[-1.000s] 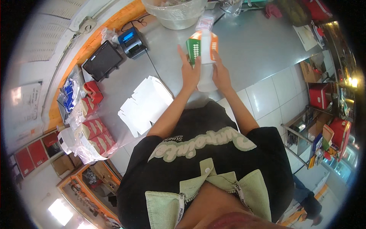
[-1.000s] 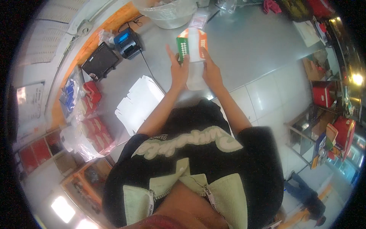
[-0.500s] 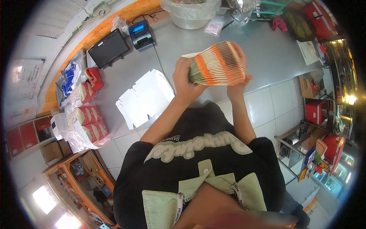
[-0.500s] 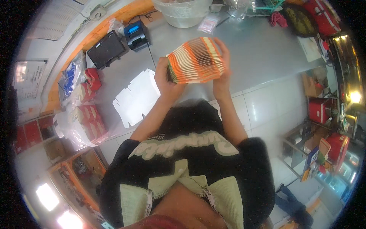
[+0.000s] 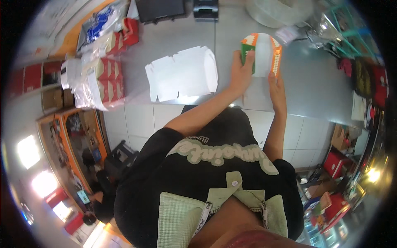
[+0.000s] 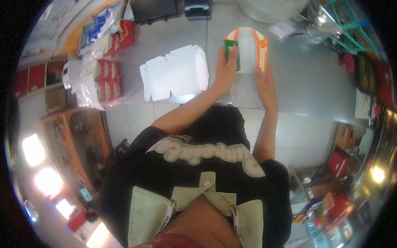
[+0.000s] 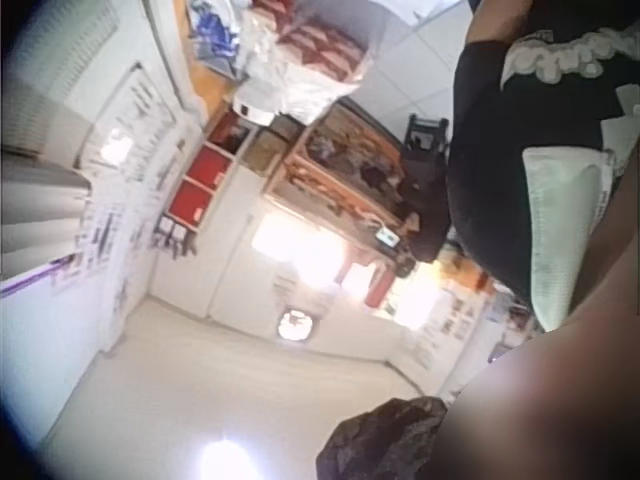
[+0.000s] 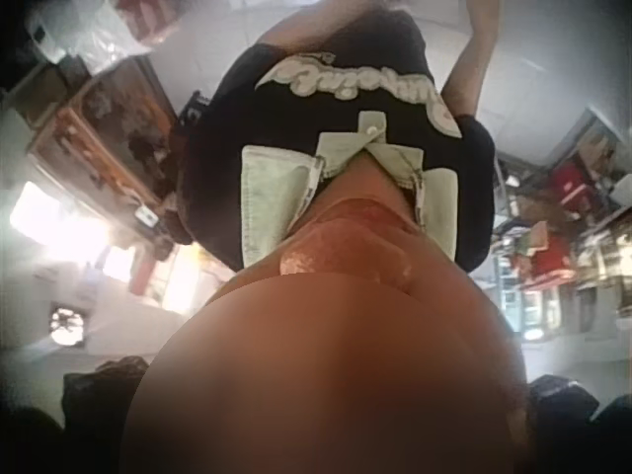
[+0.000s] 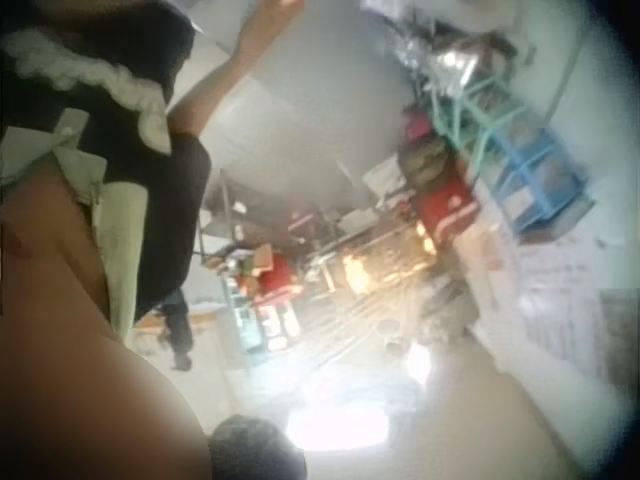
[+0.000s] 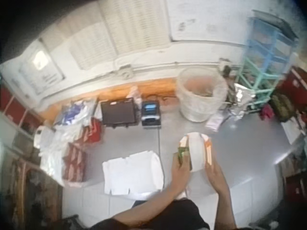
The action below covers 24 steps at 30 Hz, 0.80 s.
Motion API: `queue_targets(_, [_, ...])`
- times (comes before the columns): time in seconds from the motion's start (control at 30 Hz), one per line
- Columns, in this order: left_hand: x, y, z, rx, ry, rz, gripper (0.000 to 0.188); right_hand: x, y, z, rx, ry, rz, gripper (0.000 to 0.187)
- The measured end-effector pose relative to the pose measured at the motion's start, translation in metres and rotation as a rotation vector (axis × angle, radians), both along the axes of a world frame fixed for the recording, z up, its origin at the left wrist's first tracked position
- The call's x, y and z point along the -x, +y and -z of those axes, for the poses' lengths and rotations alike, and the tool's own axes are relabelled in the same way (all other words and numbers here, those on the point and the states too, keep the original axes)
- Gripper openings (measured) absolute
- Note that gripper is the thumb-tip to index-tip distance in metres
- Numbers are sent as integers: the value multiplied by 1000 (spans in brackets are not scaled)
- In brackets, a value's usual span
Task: The person folds flat white cardboard pieces into small rectangular boxes and secures them with orange and green patterned stickers. The person repeatedly picks up a flat piece, folds it into a box shape, applies a sticker to seal it, and places the finished box on a stack on the counter.
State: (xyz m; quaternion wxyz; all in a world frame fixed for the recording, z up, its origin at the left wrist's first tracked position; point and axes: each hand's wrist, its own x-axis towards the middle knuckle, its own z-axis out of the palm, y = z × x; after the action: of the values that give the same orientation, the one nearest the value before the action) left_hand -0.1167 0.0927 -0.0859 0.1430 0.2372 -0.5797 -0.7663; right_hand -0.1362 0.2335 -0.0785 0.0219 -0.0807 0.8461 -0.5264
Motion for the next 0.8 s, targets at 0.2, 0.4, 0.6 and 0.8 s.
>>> queue_targets(0.2, [-5,-12,5,190,-159,256,63,30,39,65,-48,-335,38,55])
queue_targets(0.4, [-92,-133,28,645,-33,25,37,41,81,69,-325,-45,165,51])
queue_targets(0.6, [-234,-276,69,874,-529,-291,52,-36,-38,4,-109,639,147,28])
queue_targets(0.8, [-236,-283,94,694,-656,-2,69,-78,-167,119,-421,86,-215,57])
